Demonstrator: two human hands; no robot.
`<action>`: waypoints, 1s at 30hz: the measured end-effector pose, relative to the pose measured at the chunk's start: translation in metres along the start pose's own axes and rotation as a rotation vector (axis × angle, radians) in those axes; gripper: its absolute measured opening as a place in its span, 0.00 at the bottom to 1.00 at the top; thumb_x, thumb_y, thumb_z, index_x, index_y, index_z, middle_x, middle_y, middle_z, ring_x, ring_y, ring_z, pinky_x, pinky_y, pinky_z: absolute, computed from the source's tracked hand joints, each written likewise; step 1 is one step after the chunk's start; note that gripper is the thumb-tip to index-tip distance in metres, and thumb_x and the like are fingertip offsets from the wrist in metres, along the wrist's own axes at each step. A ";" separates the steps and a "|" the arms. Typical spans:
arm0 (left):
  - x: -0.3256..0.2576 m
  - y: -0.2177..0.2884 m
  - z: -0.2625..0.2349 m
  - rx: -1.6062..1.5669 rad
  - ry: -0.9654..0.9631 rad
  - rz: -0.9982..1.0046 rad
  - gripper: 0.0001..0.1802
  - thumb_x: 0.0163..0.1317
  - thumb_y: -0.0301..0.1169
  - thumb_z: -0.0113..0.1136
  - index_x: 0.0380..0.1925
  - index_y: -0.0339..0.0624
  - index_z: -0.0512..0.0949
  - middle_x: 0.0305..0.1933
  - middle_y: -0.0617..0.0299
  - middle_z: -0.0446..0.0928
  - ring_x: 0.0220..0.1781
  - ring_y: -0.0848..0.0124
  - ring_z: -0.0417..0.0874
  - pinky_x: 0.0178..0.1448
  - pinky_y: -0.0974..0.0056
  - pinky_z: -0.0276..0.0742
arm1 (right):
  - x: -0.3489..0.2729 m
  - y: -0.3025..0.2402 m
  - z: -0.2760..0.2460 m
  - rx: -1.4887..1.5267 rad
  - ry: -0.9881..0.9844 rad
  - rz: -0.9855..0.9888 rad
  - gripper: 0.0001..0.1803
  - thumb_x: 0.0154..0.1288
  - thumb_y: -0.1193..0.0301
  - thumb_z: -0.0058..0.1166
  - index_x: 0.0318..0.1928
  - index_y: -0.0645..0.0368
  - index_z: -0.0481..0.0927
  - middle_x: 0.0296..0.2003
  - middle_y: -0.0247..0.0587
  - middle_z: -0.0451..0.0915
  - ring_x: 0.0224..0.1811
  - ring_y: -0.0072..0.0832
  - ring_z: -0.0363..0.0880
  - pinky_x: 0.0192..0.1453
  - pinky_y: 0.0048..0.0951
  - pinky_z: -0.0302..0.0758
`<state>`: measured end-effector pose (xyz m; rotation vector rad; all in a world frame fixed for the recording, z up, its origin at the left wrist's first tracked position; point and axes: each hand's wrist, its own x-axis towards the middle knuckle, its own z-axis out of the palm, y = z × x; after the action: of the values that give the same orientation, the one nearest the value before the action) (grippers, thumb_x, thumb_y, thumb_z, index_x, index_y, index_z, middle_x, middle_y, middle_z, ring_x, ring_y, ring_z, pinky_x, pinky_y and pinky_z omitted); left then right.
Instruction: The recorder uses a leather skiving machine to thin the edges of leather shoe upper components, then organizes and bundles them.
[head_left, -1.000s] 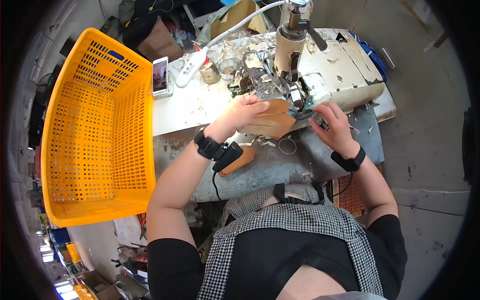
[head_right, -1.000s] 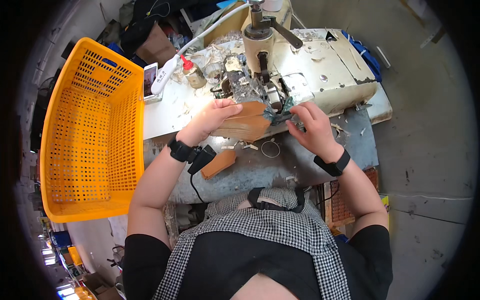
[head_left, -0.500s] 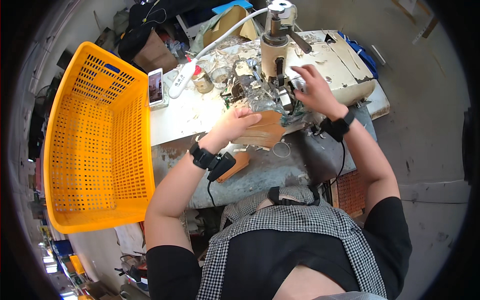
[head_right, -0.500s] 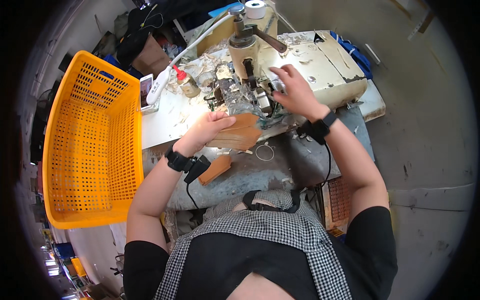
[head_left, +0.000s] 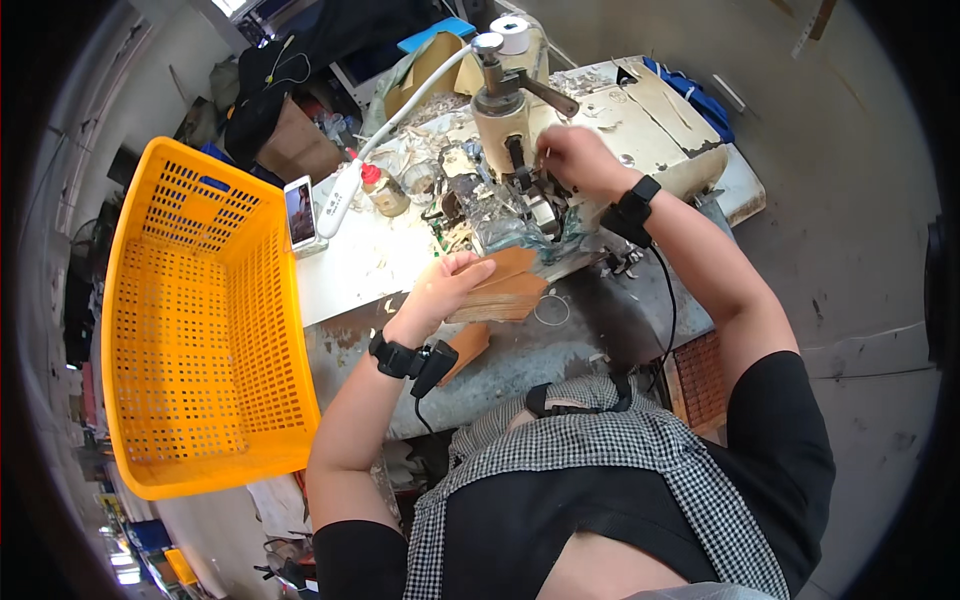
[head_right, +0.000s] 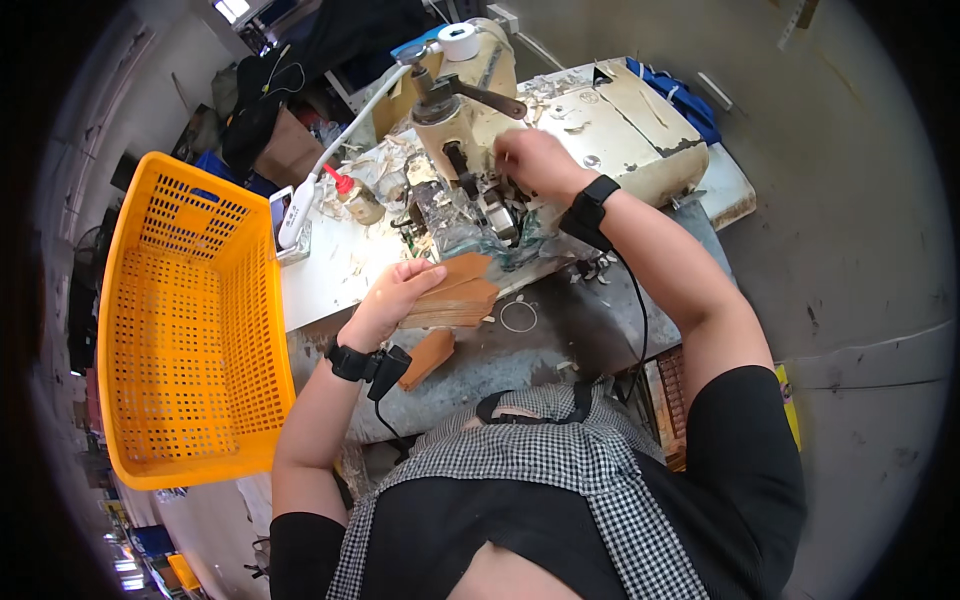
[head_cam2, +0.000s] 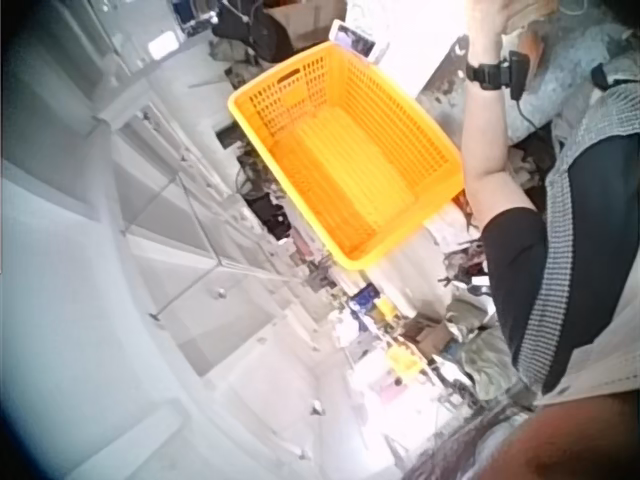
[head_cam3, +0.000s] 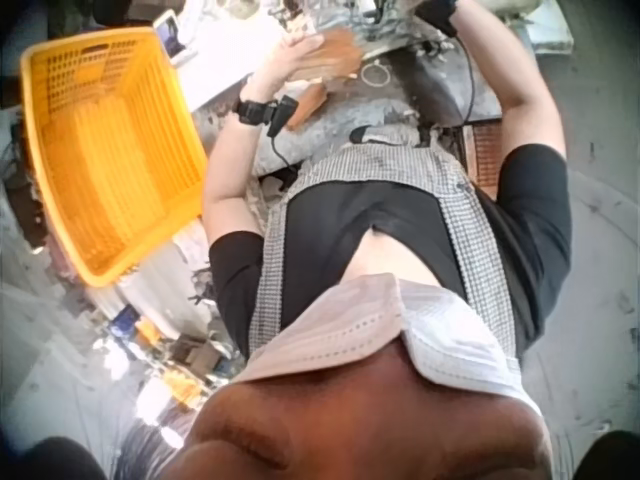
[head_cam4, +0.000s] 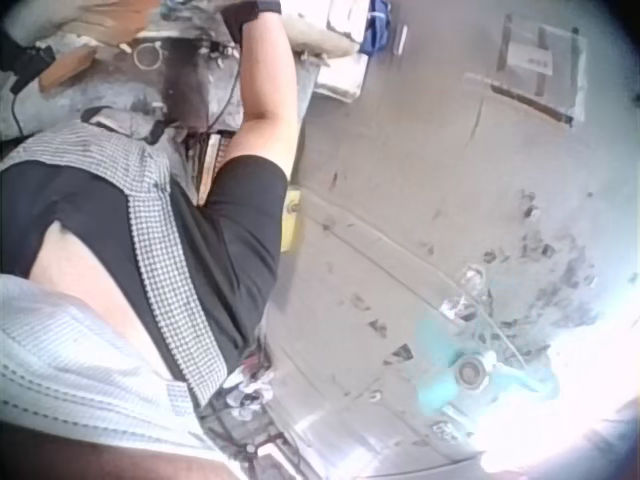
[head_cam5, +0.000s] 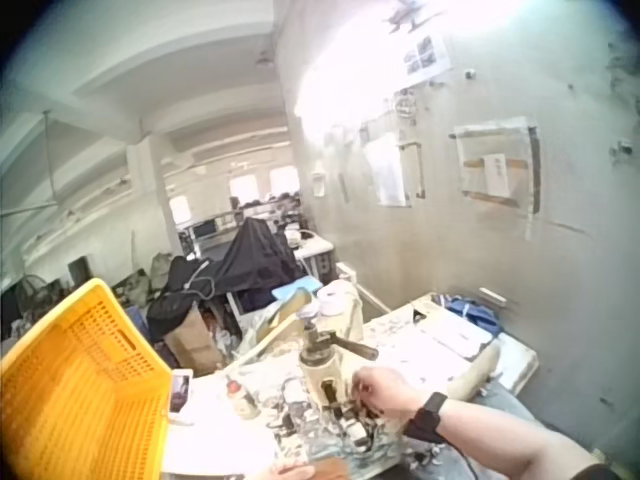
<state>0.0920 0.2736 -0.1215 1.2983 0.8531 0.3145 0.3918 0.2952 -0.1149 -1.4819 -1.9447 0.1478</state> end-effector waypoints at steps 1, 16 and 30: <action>0.000 0.002 0.001 -0.002 -0.002 -0.001 0.09 0.68 0.35 0.57 0.38 0.41 0.80 0.35 0.70 0.81 0.34 0.85 0.79 0.40 0.75 0.76 | 0.002 0.005 -0.006 0.004 0.133 0.168 0.03 0.57 0.73 0.56 0.33 0.58 0.78 0.31 0.45 0.80 0.35 0.43 0.79 0.41 0.39 0.75; 0.005 0.001 0.006 0.023 0.022 -0.053 0.10 0.68 0.37 0.58 0.38 0.41 0.79 0.34 0.71 0.80 0.34 0.85 0.77 0.40 0.75 0.73 | 0.005 0.002 0.002 0.378 -0.375 0.065 0.14 0.53 0.66 0.65 0.37 0.60 0.81 0.27 0.36 0.76 0.31 0.28 0.73 0.43 0.27 0.71; 0.001 0.005 0.005 -0.045 0.012 -0.056 0.07 0.68 0.33 0.58 0.35 0.42 0.79 0.33 0.69 0.81 0.33 0.83 0.80 0.39 0.75 0.76 | 0.007 0.017 -0.008 -0.132 -0.006 0.343 0.06 0.53 0.72 0.56 0.30 0.58 0.83 0.29 0.45 0.82 0.36 0.43 0.80 0.48 0.37 0.73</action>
<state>0.0971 0.2724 -0.1171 1.2302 0.8863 0.2963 0.4095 0.3051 -0.1138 -1.8967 -1.7182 0.1776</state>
